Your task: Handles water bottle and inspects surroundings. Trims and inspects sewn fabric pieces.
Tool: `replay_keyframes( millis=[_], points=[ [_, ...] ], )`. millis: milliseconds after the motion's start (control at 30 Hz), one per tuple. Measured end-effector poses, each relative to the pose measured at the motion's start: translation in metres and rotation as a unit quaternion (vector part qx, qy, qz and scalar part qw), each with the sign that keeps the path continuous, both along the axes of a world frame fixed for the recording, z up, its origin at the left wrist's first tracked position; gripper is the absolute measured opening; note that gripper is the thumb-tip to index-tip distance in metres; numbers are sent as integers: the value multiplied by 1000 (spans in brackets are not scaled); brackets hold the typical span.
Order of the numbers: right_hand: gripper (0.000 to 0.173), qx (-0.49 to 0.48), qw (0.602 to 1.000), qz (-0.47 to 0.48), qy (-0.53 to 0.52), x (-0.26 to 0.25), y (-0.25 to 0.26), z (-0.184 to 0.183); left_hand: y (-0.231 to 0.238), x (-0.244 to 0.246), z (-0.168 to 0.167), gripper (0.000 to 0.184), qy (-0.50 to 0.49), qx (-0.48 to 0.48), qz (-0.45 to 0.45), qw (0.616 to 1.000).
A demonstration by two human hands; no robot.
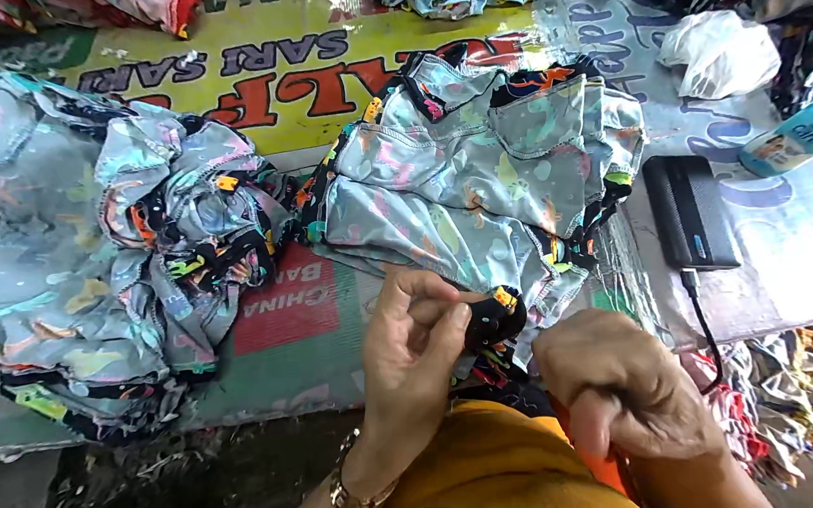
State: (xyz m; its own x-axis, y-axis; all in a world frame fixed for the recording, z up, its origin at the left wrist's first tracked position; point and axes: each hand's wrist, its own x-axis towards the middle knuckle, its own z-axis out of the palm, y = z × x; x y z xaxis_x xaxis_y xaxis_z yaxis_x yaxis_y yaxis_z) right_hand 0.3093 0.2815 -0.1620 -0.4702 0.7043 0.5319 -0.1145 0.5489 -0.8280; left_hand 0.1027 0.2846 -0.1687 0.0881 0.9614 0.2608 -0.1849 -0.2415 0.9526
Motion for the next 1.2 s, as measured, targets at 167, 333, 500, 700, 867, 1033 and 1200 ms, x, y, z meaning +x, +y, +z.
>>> replay_keyframes(
  millis=[167, 333, 500, 700, 867, 1033, 1200],
  points=[
    [26, -44, 977, -194, -83, -10, 7, -2, -4, 3, -6, 10, 165, 159, 33, 973],
    [10, -3, 974, -222, -44, -18, 11, -15, -2, -1, -3, 19, 226, 160, 18, 961],
    [8, 14, 971, -236, -46, -26, 8, -24, 0, -4, -4, 9, 375, 303, 97, 871],
    [3, -13, 987, -157, -22, -26, 7, -22, -2, -9, -11, 11, 328, 405, 102, 847],
    [7, -94, 993, -67, 17, -22, 11, -21, -4, -9, -17, 5, 262, 379, 87, 883],
    [9, -230, 969, 30, 91, -20, 15, -19, -6, -4, -21, 5, 138, 270, 60, 951],
    [9, -231, 971, -31, 60, -26, 12, -10, -9, 0, -20, 10, -77, 83, -8, 994]
  ],
)
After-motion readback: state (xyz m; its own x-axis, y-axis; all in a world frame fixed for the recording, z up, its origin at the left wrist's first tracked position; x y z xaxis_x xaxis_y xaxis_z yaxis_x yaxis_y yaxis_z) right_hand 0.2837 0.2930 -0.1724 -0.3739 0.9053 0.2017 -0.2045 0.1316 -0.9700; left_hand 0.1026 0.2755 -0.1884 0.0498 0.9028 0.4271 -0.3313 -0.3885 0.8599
